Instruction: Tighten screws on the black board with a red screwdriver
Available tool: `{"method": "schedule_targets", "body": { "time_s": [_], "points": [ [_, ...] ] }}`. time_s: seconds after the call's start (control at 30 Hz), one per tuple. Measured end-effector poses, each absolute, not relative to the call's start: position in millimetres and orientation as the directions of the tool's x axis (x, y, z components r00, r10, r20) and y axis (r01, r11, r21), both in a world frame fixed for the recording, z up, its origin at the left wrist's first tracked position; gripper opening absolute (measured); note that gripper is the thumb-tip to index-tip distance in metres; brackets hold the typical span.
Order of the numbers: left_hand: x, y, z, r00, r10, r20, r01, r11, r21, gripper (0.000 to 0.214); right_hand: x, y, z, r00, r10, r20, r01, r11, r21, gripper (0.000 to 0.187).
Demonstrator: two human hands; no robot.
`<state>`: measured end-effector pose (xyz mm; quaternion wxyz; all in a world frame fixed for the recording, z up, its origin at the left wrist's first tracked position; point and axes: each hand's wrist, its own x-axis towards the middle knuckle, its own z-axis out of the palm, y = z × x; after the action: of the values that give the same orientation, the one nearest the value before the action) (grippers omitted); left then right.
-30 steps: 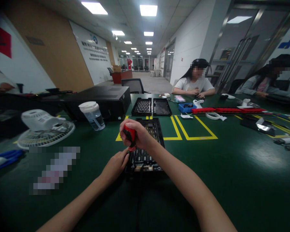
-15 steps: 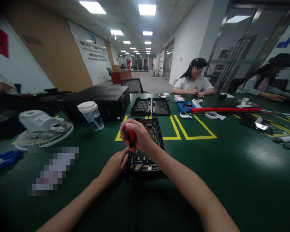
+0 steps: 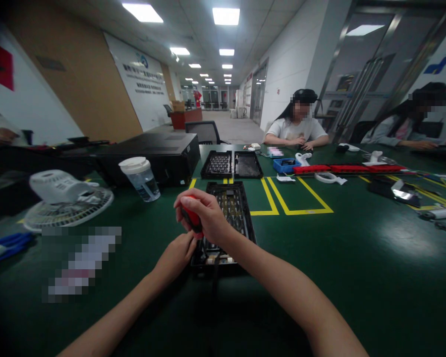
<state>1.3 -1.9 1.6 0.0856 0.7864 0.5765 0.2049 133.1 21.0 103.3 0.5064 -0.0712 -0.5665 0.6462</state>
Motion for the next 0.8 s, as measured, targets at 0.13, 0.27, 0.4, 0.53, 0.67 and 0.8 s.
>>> {"method": "schedule_targets", "body": {
  "time_s": [0.13, 0.27, 0.4, 0.53, 0.67, 0.8],
  "points": [
    [2, -3, 4, 0.256, 0.941, 0.219, 0.869, -0.324, 0.374, 0.027, 133, 18, 104, -0.441, 0.764, 0.471, -0.556, 0.179, -0.811, 0.015],
    [2, -3, 4, 0.261, 0.94, 0.218, 0.872, -0.326, 0.365, 0.027, 133, 13, 106, -0.41, 0.781, 0.471, -0.536, 0.212, -0.817, 0.015],
    [2, -2, 3, 0.262, 0.94, 0.22, 0.878, -0.326, 0.349, 0.027, 131, 8, 107, -0.375, 0.813, 0.445, -0.492, 0.232, -0.839, 0.017],
    [2, -2, 2, 0.251, 0.943, 0.22, 0.883, -0.316, 0.346, 0.028, 128, 6, 108, -0.307, 0.835, 0.456, -0.472, 0.282, -0.835, 0.015],
    [1, -2, 1, 0.249, 0.941, 0.229, 0.881, -0.318, 0.349, 0.029, 124, 3, 109, -0.234, 0.869, 0.437, -0.446, 0.303, -0.842, 0.014],
    [0, -1, -1, 0.246, 0.941, 0.231, 0.873, -0.319, 0.369, 0.03, 123, 0, 111, -0.149, 0.899, 0.412, -0.428, 0.316, -0.846, 0.013]
  ]
}}
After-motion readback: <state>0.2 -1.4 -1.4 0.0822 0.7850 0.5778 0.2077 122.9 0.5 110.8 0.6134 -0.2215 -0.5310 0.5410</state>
